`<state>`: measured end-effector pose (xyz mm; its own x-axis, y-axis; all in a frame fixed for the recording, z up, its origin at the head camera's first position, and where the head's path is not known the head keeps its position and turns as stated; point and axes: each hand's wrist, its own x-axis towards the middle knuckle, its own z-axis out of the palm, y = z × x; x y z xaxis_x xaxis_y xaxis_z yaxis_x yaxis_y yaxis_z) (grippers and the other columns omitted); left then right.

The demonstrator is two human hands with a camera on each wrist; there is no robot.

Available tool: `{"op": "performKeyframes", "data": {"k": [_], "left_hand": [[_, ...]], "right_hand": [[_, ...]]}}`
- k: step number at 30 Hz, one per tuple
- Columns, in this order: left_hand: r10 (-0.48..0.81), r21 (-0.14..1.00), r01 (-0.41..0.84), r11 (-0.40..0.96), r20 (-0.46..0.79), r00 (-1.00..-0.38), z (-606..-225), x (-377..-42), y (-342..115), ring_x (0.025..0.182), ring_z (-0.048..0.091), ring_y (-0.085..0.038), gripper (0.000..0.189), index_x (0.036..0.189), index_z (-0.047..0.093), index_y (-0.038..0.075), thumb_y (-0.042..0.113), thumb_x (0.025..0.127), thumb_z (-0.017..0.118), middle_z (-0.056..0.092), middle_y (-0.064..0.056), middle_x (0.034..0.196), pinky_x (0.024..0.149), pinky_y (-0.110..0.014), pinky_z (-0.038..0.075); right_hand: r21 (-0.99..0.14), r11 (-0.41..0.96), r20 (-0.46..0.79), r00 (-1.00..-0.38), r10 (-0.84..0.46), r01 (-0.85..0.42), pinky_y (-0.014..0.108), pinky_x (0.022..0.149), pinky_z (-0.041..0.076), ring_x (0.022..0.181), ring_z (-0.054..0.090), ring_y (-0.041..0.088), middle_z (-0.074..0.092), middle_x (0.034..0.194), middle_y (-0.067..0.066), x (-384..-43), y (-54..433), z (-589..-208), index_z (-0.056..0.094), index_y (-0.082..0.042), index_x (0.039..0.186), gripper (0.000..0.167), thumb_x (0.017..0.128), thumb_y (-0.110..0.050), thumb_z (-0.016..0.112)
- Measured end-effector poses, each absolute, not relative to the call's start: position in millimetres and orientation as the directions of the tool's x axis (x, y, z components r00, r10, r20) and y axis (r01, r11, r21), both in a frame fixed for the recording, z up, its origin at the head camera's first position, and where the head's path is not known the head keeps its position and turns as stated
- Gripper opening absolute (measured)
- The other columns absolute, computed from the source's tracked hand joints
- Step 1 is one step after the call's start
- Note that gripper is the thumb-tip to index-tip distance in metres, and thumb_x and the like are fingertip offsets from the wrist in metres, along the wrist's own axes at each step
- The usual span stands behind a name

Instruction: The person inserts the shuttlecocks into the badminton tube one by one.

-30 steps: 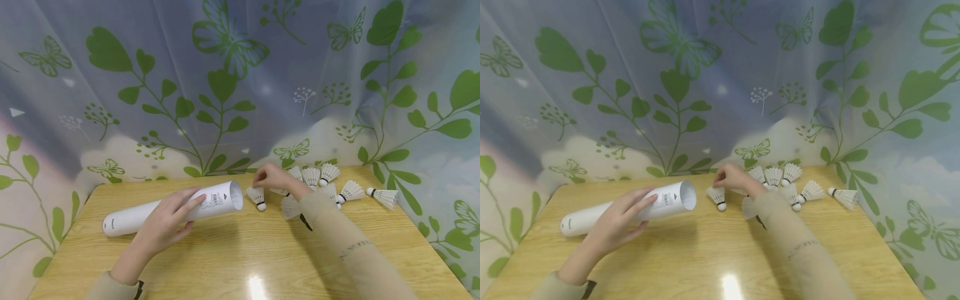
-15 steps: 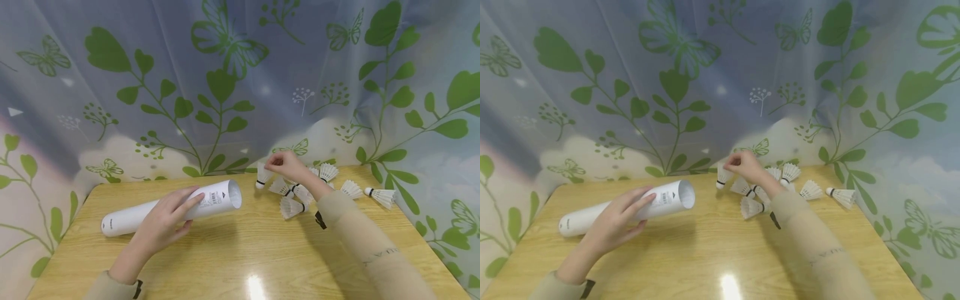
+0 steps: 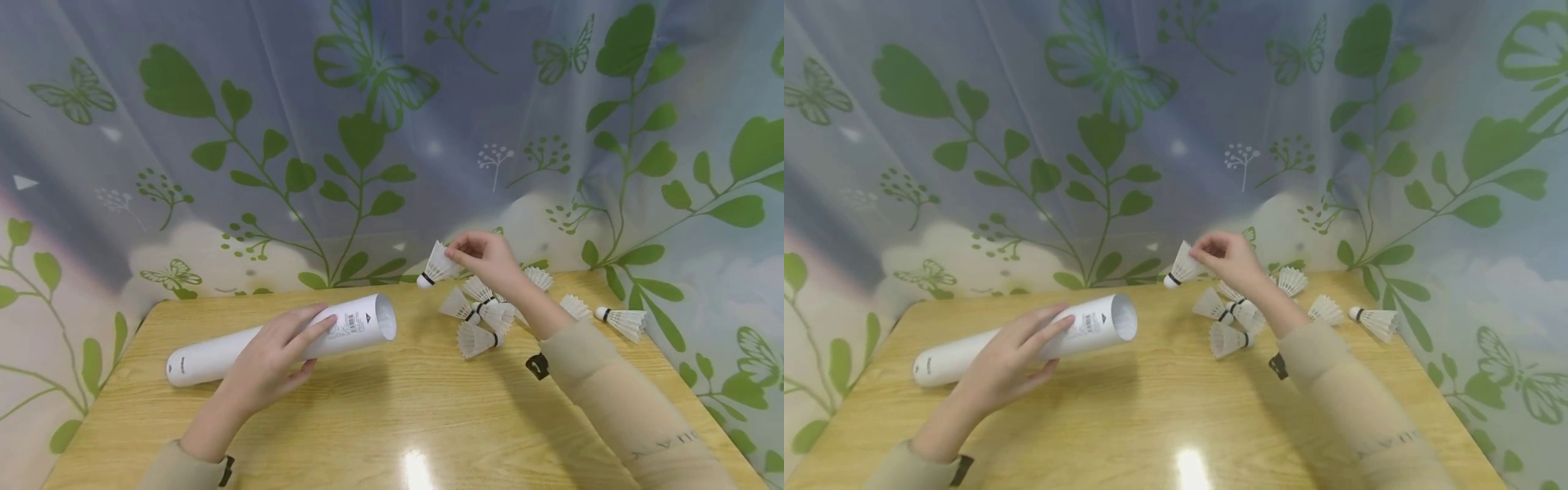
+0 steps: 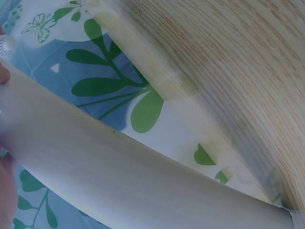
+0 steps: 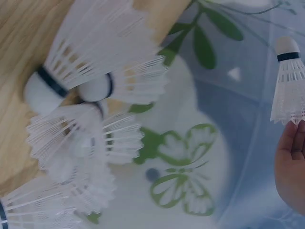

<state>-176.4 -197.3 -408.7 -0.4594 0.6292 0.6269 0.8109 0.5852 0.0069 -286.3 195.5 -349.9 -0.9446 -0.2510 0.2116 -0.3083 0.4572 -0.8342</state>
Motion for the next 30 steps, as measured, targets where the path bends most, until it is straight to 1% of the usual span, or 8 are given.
{"op": "performKeyframes", "data": {"k": [5,9,13,17,21,25,28,30], "left_hand": [[0.63,0.002,0.814,0.581,0.632,-0.452,-408.9,-177.0,-195.8,0.119,0.068,-0.038,0.087,0.15,0.058,0.009,0.0,0.069,0.089,0.06,-0.021,0.147,0.1,-0.053,0.063],[0.63,0.003,0.816,0.579,0.633,-0.449,-409.1,-177.8,-194.4,0.119,0.068,-0.038,0.088,0.15,0.057,0.009,-0.001,0.069,0.089,0.06,-0.021,0.146,0.1,-0.053,0.063],[0.629,0.002,0.814,0.581,0.634,-0.45,-409.0,-178.4,-194.0,0.119,0.068,-0.038,0.087,0.15,0.057,0.009,-0.001,0.069,0.088,0.06,-0.02,0.147,0.1,-0.053,0.063],[0.628,-0.004,0.814,0.581,0.638,-0.446,-408.9,-179.0,-194.3,0.119,0.068,-0.038,0.089,0.151,0.057,0.009,-0.002,0.068,0.088,0.06,-0.02,0.146,0.099,-0.054,0.063],[0.628,-0.004,0.814,0.582,0.637,-0.446,-408.1,-179.0,-194.2,0.119,0.068,-0.038,0.088,0.15,0.057,0.009,-0.001,0.069,0.088,0.06,-0.02,0.147,0.1,-0.053,0.063],[0.63,0.0,0.816,0.578,0.636,-0.446,-407.5,-178.7,-193.8,0.12,0.067,-0.037,0.085,0.15,0.058,0.009,-0.001,0.07,0.087,0.06,-0.02,0.147,0.101,-0.052,0.062],[0.628,-0.006,0.814,0.581,0.64,-0.444,-407.4,-178.6,-193.7,0.12,0.067,-0.037,0.086,0.15,0.058,0.009,0.0,0.069,0.088,0.06,-0.02,0.147,0.101,-0.052,0.062],[0.625,-0.007,0.812,0.584,0.643,-0.444,-407.2,-178.4,-193.9,0.119,0.068,-0.037,0.088,0.15,0.058,0.009,-0.001,0.068,0.089,0.061,-0.02,0.146,0.1,-0.052,0.062]], "right_hand": [[-0.81,0.44,0.307,-0.92,-0.245,-0.388,0.02,0.08,0.056,0.089,0.066,0.008,0.075,0.103,0.01,-267.9,188.2,-339.7,0.074,-0.002,0.105,0.015,0.103,-0.016,0.071],[-0.767,0.405,0.425,-0.867,-0.26,-0.497,0.018,0.083,0.055,0.089,0.066,0.005,0.076,0.1,0.016,-252.4,180.7,-335.1,0.074,0.0,0.101,0.01,0.1,-0.009,0.072],[-0.744,0.342,0.504,-0.819,-0.275,-0.574,0.015,0.085,0.056,0.088,0.065,0.001,0.076,0.097,0.017,-239.4,170.5,-333.8,0.074,0.003,0.099,0.005,0.098,-0.003,0.073],[-0.742,0.263,0.541,-0.783,-0.308,-0.617,0.017,0.091,0.058,0.088,0.066,0.0,0.075,0.095,0.018,-229.3,158.1,-335.4,0.073,0.006,0.099,0.004,0.096,0.003,0.072],[-0.74,0.208,0.563,-0.758,-0.33,-0.64,0.02,0.091,0.06,0.09,0.066,0.0,0.075,0.094,0.019,-224.6,146.9,-342.0,0.073,0.005,0.096,0.003,0.094,0.007,0.072],[-0.731,0.177,0.588,-0.74,-0.327,-0.659,0.02,0.091,0.06,0.093,0.066,0.001,0.075,0.095,0.019,-220.8,138.1,-349.2,0.073,0.003,0.094,0.007,0.092,0.01,0.073],[-0.723,0.152,0.607,-0.724,-0.328,-0.674,0.02,0.092,0.06,0.095,0.066,0.002,0.075,0.095,0.019,-216.9,133.4,-353.3,0.073,0.004,0.093,0.008,0.09,0.011,0.074],[-0.704,0.162,0.619,-0.709,-0.336,-0.691,0.021,0.091,0.06,0.095,0.067,0.003,0.076,0.094,0.017,-214.4,131.7,-356.2,0.074,0.002,0.092,0.009,0.09,0.01,0.075]]}}
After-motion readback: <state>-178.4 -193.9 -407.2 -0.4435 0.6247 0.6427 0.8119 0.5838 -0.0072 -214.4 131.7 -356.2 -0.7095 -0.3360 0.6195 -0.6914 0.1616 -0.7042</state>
